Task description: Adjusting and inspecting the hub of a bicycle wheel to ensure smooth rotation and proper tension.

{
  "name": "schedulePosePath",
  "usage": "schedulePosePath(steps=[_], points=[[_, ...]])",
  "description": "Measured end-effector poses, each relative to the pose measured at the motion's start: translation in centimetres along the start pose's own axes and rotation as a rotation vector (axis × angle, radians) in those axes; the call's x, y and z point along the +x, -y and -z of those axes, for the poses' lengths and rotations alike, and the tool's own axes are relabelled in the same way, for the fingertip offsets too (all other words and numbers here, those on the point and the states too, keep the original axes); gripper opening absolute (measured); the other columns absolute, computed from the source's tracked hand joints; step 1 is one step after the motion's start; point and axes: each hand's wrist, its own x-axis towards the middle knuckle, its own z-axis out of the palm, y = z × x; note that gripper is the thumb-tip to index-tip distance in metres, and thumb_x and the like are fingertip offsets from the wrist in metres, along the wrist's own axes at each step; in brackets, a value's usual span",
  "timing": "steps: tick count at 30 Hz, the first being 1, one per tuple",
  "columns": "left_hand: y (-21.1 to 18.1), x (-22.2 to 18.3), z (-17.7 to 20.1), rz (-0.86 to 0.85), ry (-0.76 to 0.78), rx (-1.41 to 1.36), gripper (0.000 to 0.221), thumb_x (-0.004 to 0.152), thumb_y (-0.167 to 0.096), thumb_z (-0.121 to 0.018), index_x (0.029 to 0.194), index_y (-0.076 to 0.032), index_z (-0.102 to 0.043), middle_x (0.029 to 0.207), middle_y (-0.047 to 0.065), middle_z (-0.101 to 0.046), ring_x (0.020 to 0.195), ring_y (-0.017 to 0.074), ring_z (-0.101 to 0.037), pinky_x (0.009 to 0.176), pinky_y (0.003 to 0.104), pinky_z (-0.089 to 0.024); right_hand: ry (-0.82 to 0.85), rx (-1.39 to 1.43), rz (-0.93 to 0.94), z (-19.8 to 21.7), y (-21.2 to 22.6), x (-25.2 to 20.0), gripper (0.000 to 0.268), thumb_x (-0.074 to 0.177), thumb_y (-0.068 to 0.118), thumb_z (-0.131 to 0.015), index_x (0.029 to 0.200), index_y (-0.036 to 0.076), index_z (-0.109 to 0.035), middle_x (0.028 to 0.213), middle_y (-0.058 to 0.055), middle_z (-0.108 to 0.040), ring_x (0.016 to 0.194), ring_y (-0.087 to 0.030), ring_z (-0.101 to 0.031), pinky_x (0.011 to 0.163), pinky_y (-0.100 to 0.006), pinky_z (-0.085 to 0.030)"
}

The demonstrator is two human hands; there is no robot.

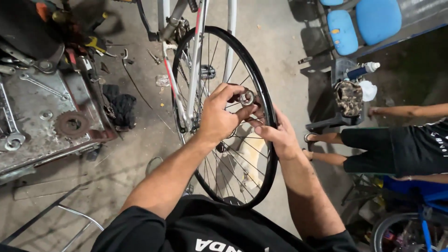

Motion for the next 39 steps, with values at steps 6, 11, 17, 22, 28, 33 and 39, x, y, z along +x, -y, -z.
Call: schedulePosePath(steps=[6,11,17,22,28,33,39], points=[[-0.5,-0.7,-0.8,-0.058,-0.018,0.124,0.039,0.069,-0.019,-0.097,0.097,-0.016,-0.071,0.085,0.000,-0.067,0.077,0.0200,-0.074,0.070,0.029,-0.061,0.001,-0.055,0.000,4.9,-3.7,-0.7,0.077,0.073,-0.001,-0.075,0.145,-0.011,-0.049,0.114,-0.027,-0.061,0.117,-0.034,-0.059,0.107,-0.065,-0.047],[-1.0,-0.8,-1.6,-0.192,-0.085,0.311,0.035,0.072,-0.026,-0.094,0.095,-0.016,-0.070,0.086,-0.001,-0.065,0.077,0.0201,-0.071,0.072,0.030,-0.060,-0.018,-0.094,0.019,4.9,-3.6,-1.1,0.062,0.074,-0.001,-0.076,0.133,-0.007,-0.058,0.106,-0.025,-0.060,0.109,-0.032,-0.059,0.097,-0.056,-0.053],[-1.7,0.4,-0.7,-0.163,0.105,0.403,0.024,0.078,-0.034,-0.087,0.092,-0.021,-0.072,0.081,-0.001,-0.070,0.079,0.0221,-0.074,0.073,0.033,-0.060,0.009,-0.243,0.014,2.1,-1.3,-1.4,0.082,0.077,0.006,-0.076,0.153,-0.001,-0.045,0.120,-0.023,-0.060,0.116,-0.028,-0.054,0.100,-0.058,-0.051],[-4.6,2.3,2.6,0.241,0.411,-0.065,0.017,0.077,-0.018,-0.083,0.094,-0.017,-0.080,0.085,0.008,-0.081,0.093,0.0291,-0.080,0.083,0.037,-0.061,0.057,-0.226,0.028,1.2,-0.4,-1.5,0.103,0.075,0.009,-0.080,0.165,0.003,-0.030,0.150,-0.018,-0.050,0.139,-0.029,-0.043,0.114,-0.058,-0.044],[-3.3,1.0,1.5,0.489,0.187,-0.329,0.014,0.088,-0.016,-0.088,0.101,-0.014,-0.082,0.077,0.007,-0.081,0.082,0.0096,-0.077,0.082,0.025,-0.060,-0.143,-0.439,0.021,0.6,1.6,-2.2,0.090,0.064,0.009,-0.089,0.146,-0.006,-0.053,0.118,-0.020,-0.066,0.110,-0.026,-0.064,0.104,-0.045,-0.055],[-6.1,1.9,2.5,0.467,0.602,-0.237,0.029,0.103,-0.038,-0.066,0.093,-0.014,-0.079,0.071,0.008,-0.075,0.070,0.0156,-0.064,0.074,0.035,-0.056,-0.153,-0.220,0.074,-1.4,2.0,-2.2,0.082,0.065,-0.001,-0.088,0.140,-0.008,-0.056,0.119,-0.026,-0.072,0.107,-0.028,-0.074,0.104,-0.048,-0.058],[-3.2,-0.4,0.3,0.240,0.389,-0.157,0.029,0.104,-0.037,-0.068,0.115,-0.010,-0.074,0.081,0.013,-0.070,0.072,0.0263,-0.069,0.069,0.039,-0.055,-0.229,-0.306,0.100,0.9,-0.2,-2.6,0.097,0.067,0.006,-0.090,0.152,-0.010,-0.045,0.134,-0.022,-0.057,0.118,-0.029,-0.057,0.102,-0.050,-0.059]])
